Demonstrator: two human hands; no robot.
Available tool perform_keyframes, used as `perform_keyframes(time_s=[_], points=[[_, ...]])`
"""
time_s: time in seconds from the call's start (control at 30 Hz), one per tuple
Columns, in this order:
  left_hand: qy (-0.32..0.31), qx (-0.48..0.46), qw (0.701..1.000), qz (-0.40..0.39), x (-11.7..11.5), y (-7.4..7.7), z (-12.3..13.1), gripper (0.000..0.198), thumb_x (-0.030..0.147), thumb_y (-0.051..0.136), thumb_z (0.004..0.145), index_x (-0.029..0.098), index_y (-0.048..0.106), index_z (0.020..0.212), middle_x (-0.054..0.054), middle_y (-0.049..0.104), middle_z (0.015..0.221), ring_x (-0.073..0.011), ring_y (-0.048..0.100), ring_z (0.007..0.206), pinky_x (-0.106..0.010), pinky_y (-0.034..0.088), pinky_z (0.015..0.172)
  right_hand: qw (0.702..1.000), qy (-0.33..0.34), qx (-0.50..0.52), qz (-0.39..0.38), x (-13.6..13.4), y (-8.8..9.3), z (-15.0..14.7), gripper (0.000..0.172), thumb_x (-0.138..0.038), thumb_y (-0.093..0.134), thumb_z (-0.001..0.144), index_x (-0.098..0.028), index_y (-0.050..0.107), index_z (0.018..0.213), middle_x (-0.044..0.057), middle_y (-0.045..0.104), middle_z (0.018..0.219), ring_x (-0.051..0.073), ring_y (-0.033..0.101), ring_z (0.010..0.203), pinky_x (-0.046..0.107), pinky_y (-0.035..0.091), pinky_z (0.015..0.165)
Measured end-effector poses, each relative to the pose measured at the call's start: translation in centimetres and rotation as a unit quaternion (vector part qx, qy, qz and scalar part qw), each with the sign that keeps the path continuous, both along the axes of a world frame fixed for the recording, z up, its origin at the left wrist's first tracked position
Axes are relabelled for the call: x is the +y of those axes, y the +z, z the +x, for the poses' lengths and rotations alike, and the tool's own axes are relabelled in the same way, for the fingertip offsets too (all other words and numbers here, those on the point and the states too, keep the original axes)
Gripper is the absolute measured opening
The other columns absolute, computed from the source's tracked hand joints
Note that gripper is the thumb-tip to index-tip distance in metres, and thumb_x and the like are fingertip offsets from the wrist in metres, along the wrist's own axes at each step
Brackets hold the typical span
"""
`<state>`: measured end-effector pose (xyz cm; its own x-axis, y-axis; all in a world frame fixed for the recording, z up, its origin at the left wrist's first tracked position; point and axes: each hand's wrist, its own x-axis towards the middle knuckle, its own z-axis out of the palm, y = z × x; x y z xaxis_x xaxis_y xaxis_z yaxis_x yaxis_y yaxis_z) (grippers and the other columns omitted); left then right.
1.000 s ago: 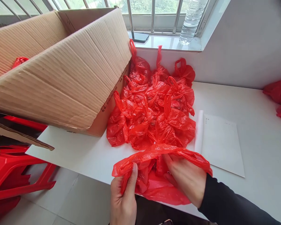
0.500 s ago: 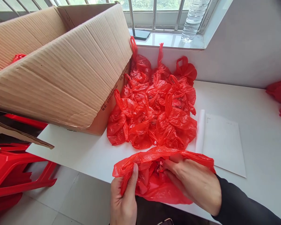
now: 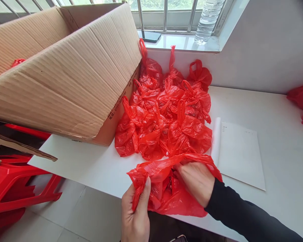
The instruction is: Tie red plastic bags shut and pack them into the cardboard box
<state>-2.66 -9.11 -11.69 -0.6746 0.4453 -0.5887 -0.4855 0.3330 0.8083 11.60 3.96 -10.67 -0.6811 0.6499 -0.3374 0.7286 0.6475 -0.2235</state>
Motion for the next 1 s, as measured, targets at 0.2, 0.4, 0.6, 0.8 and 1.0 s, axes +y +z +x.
perform_keyframes(time_s=[0.2,0.4,0.6,0.8,1.0], points=[[-0.002,-0.017,1.000,0.006,0.1,-0.1,0.0,0.055,0.053,0.087,0.060,0.020,0.074,0.103,-0.006,0.070,0.119,-0.0275,0.059,0.121,-0.017,0.056,0.074,1.000,0.005,0.017,-0.003,0.2,0.6,0.1,0.024,-0.009,0.042,0.093,-0.018,0.063,0.101,0.010,0.071,0.090,0.023,0.068,0.087,0.029,0.043,0.071],[0.006,-0.017,1.000,0.006,-0.2,-0.3,0.1,0.056,0.053,0.088,0.060,0.022,0.073,0.104,-0.005,0.069,0.121,-0.0259,0.059,0.121,-0.013,0.056,0.072,0.999,0.008,0.038,-0.023,0.6,0.9,-0.1,0.021,-0.011,0.046,0.090,-0.018,0.063,0.098,0.010,0.072,0.093,0.024,0.068,0.093,0.030,0.043,0.074],[0.008,-0.012,1.000,0.016,-0.2,-0.5,0.0,0.055,0.050,0.088,0.060,0.020,0.073,0.103,-0.007,0.069,0.121,-0.0283,0.059,0.123,-0.016,0.057,0.073,0.997,0.003,0.053,-0.050,0.8,0.6,-0.4,0.017,-0.013,0.051,0.087,-0.019,0.063,0.099,0.010,0.072,0.097,0.025,0.068,0.095,0.030,0.044,0.074],[0.010,-0.028,0.999,0.013,-0.4,0.0,0.0,0.055,0.052,0.089,0.058,0.021,0.073,0.101,-0.006,0.072,0.116,-0.0297,0.058,0.124,-0.017,0.057,0.074,0.998,0.009,0.064,-0.002,0.5,0.6,0.4,0.017,-0.012,0.046,0.090,-0.021,0.060,0.096,0.006,0.073,0.097,0.023,0.069,0.086,0.030,0.040,0.066],[0.001,-0.016,1.000,0.002,-0.5,-0.1,0.2,0.056,0.055,0.088,0.058,0.022,0.072,0.100,-0.005,0.071,0.117,-0.0287,0.060,0.120,-0.019,0.057,0.072,0.999,0.006,0.045,0.015,0.9,-0.5,-0.1,0.017,-0.013,0.047,0.090,-0.019,0.060,0.083,0.009,0.072,0.090,0.025,0.068,0.081,0.033,0.036,0.064]])
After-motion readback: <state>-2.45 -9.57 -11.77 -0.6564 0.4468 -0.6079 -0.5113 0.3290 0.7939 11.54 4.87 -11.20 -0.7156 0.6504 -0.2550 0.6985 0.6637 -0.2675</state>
